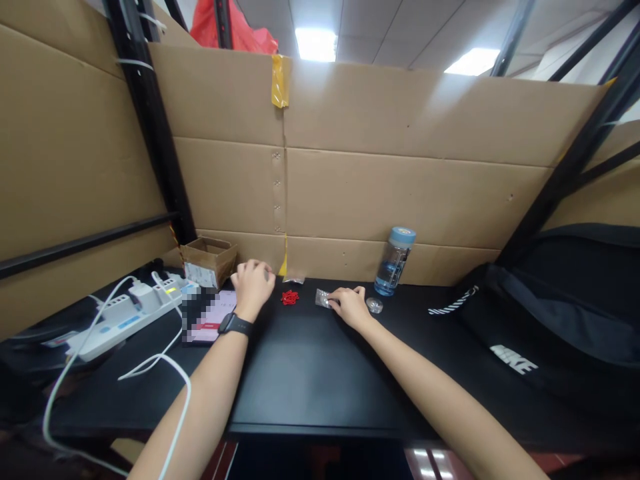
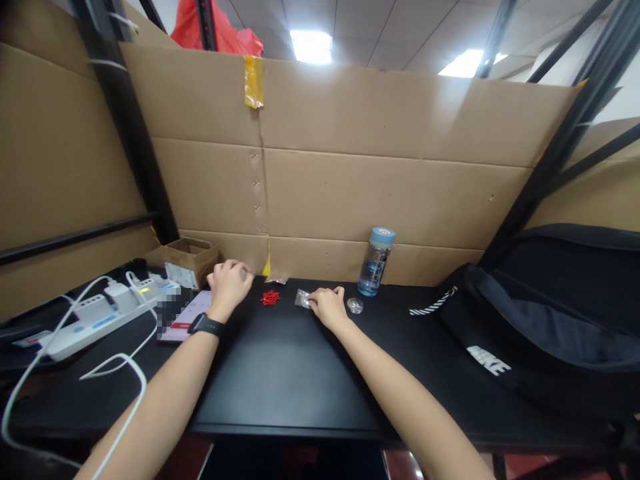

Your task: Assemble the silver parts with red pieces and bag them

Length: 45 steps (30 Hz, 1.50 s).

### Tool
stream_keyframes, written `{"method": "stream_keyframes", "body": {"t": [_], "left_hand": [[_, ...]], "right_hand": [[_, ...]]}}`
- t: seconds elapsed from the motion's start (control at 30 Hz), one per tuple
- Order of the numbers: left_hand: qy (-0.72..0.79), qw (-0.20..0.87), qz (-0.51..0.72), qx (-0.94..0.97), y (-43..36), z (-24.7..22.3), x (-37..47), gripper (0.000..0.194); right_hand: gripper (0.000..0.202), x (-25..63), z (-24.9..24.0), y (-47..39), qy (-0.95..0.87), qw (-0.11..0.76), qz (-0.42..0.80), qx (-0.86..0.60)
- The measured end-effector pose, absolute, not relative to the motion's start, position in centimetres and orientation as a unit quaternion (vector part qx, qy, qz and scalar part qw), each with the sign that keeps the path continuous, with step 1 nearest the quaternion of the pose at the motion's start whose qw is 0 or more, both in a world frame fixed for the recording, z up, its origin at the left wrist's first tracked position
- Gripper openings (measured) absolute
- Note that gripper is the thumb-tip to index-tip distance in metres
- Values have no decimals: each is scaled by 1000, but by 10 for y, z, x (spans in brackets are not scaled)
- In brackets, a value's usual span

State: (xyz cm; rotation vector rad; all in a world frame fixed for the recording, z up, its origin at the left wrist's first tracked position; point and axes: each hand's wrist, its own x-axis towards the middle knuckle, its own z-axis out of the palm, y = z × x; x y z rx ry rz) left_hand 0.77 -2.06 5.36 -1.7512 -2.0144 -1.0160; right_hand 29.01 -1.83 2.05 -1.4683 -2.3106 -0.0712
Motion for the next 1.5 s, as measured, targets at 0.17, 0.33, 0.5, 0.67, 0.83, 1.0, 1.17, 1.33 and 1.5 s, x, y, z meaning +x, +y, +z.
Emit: {"method": "stream_keyframes", "body": {"t": [0.17, 0.33, 0.5, 0.67, 0.83, 1.0, 1.17, 1.33, 1.5], "left_hand": [[-736, 101, -359, -565, -14, 49, -32, 21], [-708, 117, -365, -594, -17, 53, -21, 20], [-690, 131, -358, -616, -19, 55, -13, 21], [-706, 128, -348, -604, -17, 53, -19, 30], [-674, 134, -335, -645, -17, 55, -12, 35], [-560, 44, -304, -769, -17, 53, 6, 30], [-502, -12, -228, -834, -20, 42, 20, 52], [-556, 14, -187, -810, -16, 30, 14, 40], [-560, 27, -173, -810, -6, 23, 8, 26]], "right_hand": [[21, 262, 31, 20, -816, 152, -31, -556], [25, 242, 29, 46, -800, 145, -30, -582], [24, 234, 24, 56, -804, 157, -16, -573], [27, 253, 37, 55, -815, 195, 6, -545], [27, 332, 58, 31, -832, 197, 50, -517], [37, 404, 40, -6, -827, 222, 67, -512], [38, 426, 25, -7, -806, 203, 113, -545], [29, 428, 25, 0, -802, 209, 126, -545], [30, 430, 24, -1, -797, 216, 127, -550]]}}
